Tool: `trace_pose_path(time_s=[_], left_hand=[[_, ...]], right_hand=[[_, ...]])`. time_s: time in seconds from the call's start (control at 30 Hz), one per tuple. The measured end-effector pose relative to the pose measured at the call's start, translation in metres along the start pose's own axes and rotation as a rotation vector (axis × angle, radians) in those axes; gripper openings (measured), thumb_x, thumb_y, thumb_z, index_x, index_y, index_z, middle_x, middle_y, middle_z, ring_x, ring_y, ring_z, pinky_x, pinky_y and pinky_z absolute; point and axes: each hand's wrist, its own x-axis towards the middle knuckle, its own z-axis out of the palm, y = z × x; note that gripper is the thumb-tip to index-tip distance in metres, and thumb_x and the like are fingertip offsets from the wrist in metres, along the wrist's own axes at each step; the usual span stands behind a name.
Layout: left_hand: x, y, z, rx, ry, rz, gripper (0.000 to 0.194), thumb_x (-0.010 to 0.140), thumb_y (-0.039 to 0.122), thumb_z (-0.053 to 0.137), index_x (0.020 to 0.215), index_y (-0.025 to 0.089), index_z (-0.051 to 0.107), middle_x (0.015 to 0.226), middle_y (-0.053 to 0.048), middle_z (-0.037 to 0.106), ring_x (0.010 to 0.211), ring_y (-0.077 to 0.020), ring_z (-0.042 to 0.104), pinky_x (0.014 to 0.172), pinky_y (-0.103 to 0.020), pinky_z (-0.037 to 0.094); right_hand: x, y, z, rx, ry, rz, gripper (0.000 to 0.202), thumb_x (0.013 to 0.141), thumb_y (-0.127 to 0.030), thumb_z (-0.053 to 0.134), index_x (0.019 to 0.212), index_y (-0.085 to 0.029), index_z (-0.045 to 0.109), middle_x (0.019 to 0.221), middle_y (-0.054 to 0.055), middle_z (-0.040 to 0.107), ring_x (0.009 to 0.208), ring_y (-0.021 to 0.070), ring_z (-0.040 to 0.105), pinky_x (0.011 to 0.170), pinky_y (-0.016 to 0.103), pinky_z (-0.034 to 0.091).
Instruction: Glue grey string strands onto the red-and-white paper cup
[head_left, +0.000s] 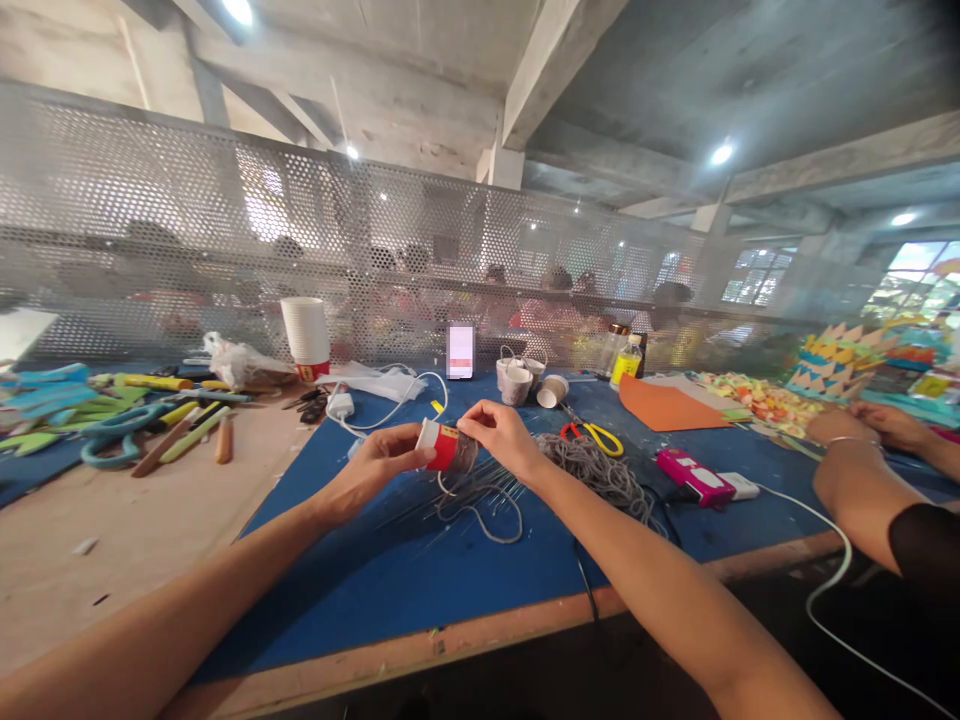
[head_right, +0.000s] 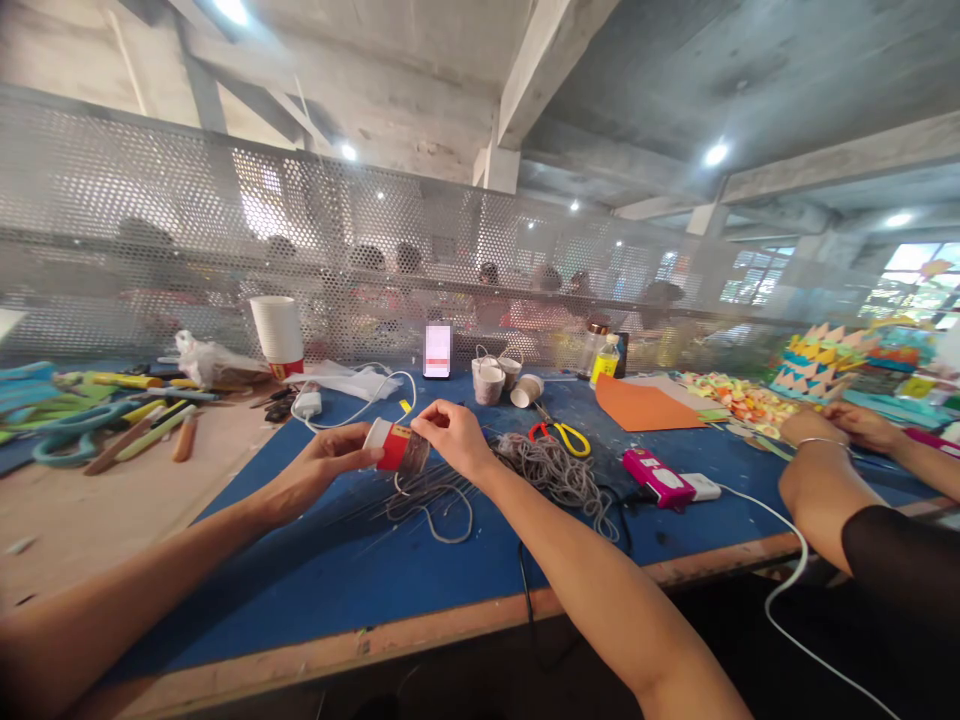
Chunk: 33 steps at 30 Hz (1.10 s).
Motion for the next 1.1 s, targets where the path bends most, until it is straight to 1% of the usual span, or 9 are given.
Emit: trace_pose_path(time_s=[0.13,0.27,0.47,0.63,0.73,0.83,0.97,1.1], left_hand=[[-0.0006,0.0012,0.0022,-0.018,0.016,-0.005,0.028,0.085,0.038,0.08,0.105,0.019,0.084,0.094,-0.006,0.081,0.086,-0.0236,0.069,0.084,-0.033,0.052],[-0.0006,0.0013,0.0024,-0.016,0.037,-0.015,0.025,0.088,0.041,0.078,0.101,0.021,0.085,0.088,-0.004,0.08,0.081,-0.0213,0.067,0.079,-0.031,0.051],[-0.001,0.0029,0.0017,0.014,0.045,0.007,0.026,0.087,0.04,0.079,0.106,0.022,0.086,0.094,-0.005,0.08,0.087,-0.0229,0.068,0.088,-0.034,0.052],[-0.0019,0.0044,0.0023,0.021,0.026,0.019,0.024,0.088,0.04,0.079,0.104,0.023,0.086,0.09,-0.003,0.08,0.083,-0.0208,0.067,0.087,-0.033,0.052],[-0.0023,0.005,0.0029,0.026,0.029,0.019,0.023,0.089,0.038,0.078,0.104,0.024,0.086,0.092,-0.003,0.08,0.084,-0.0202,0.067,0.087,-0.032,0.051],[-0.0026,0.0064,0.0039,0.035,0.035,0.018,0.022,0.089,0.037,0.078,0.104,0.023,0.086,0.095,-0.004,0.081,0.088,-0.0209,0.068,0.088,-0.032,0.051],[-0.0025,0.0069,0.0048,0.033,0.039,0.007,0.023,0.088,0.038,0.078,0.103,0.022,0.086,0.091,-0.004,0.08,0.084,-0.0214,0.068,0.085,-0.033,0.052],[-0.0014,0.0029,0.0029,0.039,0.044,0.021,0.025,0.086,0.039,0.079,0.103,0.021,0.086,0.092,-0.006,0.081,0.086,-0.0247,0.07,0.085,-0.035,0.053]], right_hand=[[0.0004,0.0008,0.0011,0.0,0.0,-0.004,0.017,0.084,-0.036,0.071,0.078,-0.021,0.066,0.069,-0.003,0.063,0.065,0.0132,0.056,0.066,0.027,0.045],[-0.0005,0.0005,0.0021,0.001,-0.006,-0.004,0.018,0.084,-0.038,0.071,0.077,-0.021,0.066,0.069,-0.004,0.063,0.064,0.0132,0.055,0.064,0.026,0.045],[-0.002,-0.0008,0.0016,-0.018,-0.003,-0.021,0.019,0.084,-0.038,0.07,0.079,-0.021,0.067,0.071,-0.003,0.064,0.065,0.0135,0.056,0.066,0.027,0.045],[-0.0017,-0.0019,0.0016,-0.02,-0.003,-0.029,0.018,0.085,-0.037,0.07,0.079,-0.021,0.067,0.071,-0.002,0.064,0.065,0.0134,0.055,0.066,0.027,0.045],[-0.0021,-0.0029,0.0016,-0.023,-0.004,-0.027,0.018,0.085,-0.037,0.07,0.078,-0.021,0.067,0.07,-0.003,0.063,0.065,0.0133,0.055,0.067,0.028,0.045],[-0.0025,-0.0033,0.0015,-0.017,-0.005,-0.028,0.018,0.085,-0.037,0.07,0.078,-0.021,0.067,0.07,-0.003,0.063,0.065,0.0132,0.055,0.067,0.028,0.046],[-0.0029,-0.0024,0.0015,-0.018,-0.014,-0.022,0.019,0.085,-0.038,0.07,0.079,-0.021,0.066,0.071,-0.003,0.064,0.066,0.0136,0.056,0.068,0.028,0.046],[-0.003,-0.0024,0.0017,-0.021,-0.008,0.002,0.018,0.085,-0.038,0.07,0.078,-0.021,0.066,0.071,-0.002,0.064,0.066,0.0141,0.057,0.066,0.027,0.047]])
